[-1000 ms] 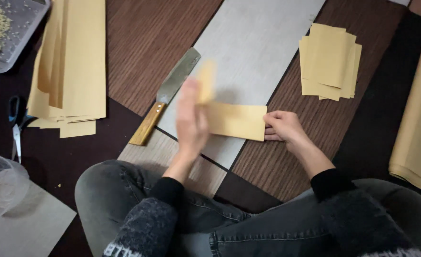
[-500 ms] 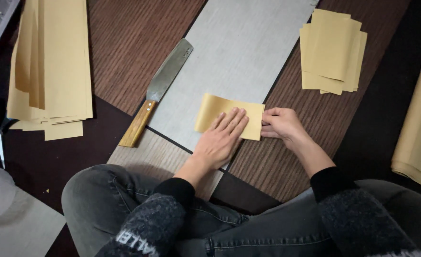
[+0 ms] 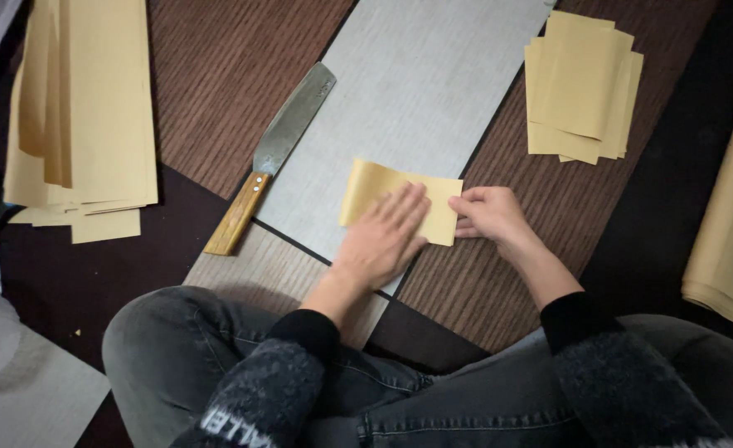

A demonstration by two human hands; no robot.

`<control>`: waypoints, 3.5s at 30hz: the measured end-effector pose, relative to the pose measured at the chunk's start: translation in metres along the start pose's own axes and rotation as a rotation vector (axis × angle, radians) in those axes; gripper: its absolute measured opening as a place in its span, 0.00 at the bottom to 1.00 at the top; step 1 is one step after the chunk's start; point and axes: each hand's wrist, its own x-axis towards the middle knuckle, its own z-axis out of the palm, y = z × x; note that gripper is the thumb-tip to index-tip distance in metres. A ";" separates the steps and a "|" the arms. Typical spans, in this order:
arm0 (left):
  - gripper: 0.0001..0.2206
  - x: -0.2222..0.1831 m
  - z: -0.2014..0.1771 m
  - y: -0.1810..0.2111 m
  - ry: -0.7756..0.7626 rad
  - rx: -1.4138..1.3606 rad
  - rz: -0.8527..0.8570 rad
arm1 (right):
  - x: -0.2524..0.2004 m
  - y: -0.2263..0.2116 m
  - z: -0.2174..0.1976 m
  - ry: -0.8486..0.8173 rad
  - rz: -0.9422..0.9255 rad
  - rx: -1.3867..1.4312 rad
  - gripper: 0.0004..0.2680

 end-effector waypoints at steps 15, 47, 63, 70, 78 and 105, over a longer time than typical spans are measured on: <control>0.30 -0.013 -0.039 -0.039 0.000 -0.010 -0.322 | 0.006 -0.007 -0.016 0.038 0.045 0.036 0.16; 0.29 -0.018 -0.021 -0.042 0.015 -0.001 -0.349 | 0.012 -0.001 -0.018 0.042 0.038 0.048 0.16; 0.29 -0.017 -0.018 -0.041 0.002 0.076 -0.358 | 0.012 0.000 -0.015 0.066 0.001 0.039 0.15; 0.30 -0.015 -0.021 -0.032 0.033 0.163 -0.324 | 0.013 0.000 -0.022 0.045 -0.021 0.015 0.16; 0.30 -0.011 -0.021 -0.004 0.029 0.126 -0.310 | 0.017 0.001 -0.048 0.173 0.147 -0.389 0.08; 0.32 -0.024 -0.033 -0.013 -0.095 0.081 -0.242 | -0.022 -0.045 0.102 0.215 -0.996 -1.245 0.15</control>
